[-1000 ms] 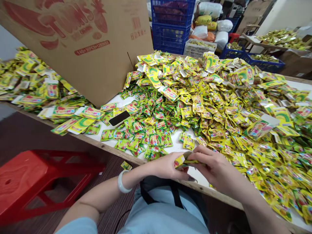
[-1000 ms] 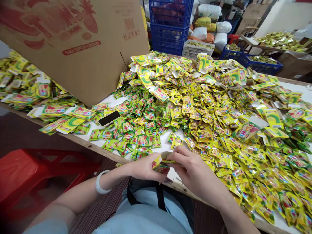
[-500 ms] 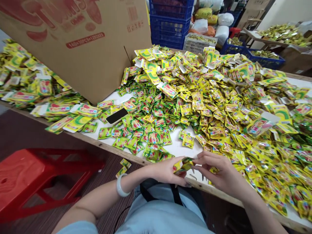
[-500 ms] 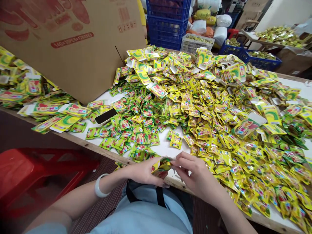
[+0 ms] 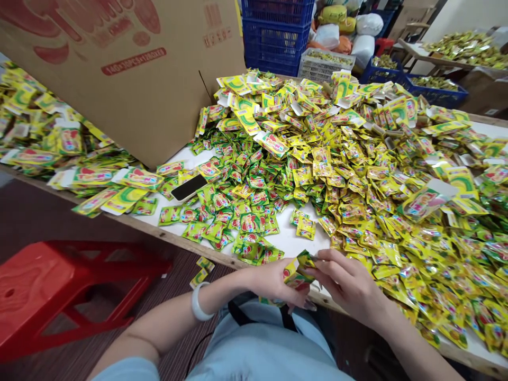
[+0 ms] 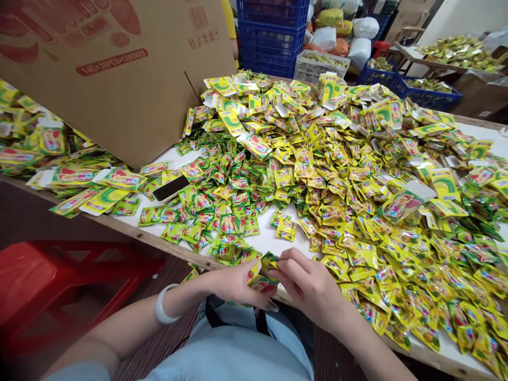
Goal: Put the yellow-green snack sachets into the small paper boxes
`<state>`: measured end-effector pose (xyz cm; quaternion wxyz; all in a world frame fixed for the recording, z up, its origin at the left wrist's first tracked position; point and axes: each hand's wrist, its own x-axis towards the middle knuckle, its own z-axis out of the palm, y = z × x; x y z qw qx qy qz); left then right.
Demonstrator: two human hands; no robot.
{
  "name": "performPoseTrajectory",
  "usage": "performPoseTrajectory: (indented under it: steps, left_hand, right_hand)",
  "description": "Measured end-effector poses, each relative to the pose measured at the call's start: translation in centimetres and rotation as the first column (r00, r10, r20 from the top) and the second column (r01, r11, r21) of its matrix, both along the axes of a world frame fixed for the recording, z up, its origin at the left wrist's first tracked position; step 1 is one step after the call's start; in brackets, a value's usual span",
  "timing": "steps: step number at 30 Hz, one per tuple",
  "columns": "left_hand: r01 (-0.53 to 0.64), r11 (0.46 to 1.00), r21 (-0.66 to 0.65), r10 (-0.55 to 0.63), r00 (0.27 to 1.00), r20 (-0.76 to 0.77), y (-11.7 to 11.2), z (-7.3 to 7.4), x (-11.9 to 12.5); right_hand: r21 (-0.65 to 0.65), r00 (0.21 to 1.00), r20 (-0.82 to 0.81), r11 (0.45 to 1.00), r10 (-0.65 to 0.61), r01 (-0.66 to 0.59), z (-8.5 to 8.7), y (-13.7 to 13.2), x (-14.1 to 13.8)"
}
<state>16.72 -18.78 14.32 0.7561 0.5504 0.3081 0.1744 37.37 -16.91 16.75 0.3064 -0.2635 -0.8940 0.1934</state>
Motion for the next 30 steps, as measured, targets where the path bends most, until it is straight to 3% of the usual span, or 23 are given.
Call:
performPoseTrajectory:
  steps: [3,9,14,16,19,24,27,30]
  left_hand:
    - [0.05,0.999,-0.003,-0.05,0.998,0.041,0.2,0.0,-0.1]
    - [0.059,0.998,0.022,-0.059,0.998,0.012,0.4,0.7,-0.1]
    - [0.006,0.996,-0.091,-0.006,1.0,0.001,-0.1,-0.4,0.2]
    - [-0.031,0.992,-0.123,0.034,0.999,0.018,-0.4,-0.9,0.3]
    - [-0.051,0.993,-0.106,0.055,0.998,0.04,-0.5,-1.1,0.1]
    - [-0.04,0.998,0.044,0.037,0.998,0.054,-0.6,-0.4,-0.1]
    - [-0.05,0.995,0.086,0.049,0.999,0.019,-1.0,-0.3,0.2]
    - [-0.06,0.996,0.067,0.062,0.998,-0.032,-0.8,-0.1,0.1]
  right_hand:
    - [0.2,0.994,0.105,0.979,0.019,-0.039,-0.6,0.0,0.4]
    - [0.288,0.99,0.132,0.954,0.046,-0.083,-0.9,0.5,0.5]
    - [0.401,0.987,0.159,0.913,0.019,-0.082,-1.4,0.3,0.0]
    - [0.287,0.993,0.119,0.957,0.018,-0.052,-1.2,0.2,-0.3]
    - [-0.052,0.998,0.019,0.997,0.064,-0.063,-0.2,0.1,-0.2]
    - [-0.456,0.99,-0.066,0.878,0.127,-0.143,0.5,-0.8,0.4]
    - [-0.545,0.984,-0.081,0.819,0.162,-0.179,0.3,-1.7,-0.5]
    - [-0.479,0.985,-0.148,0.866,0.084,-0.145,0.8,-1.8,-0.3]
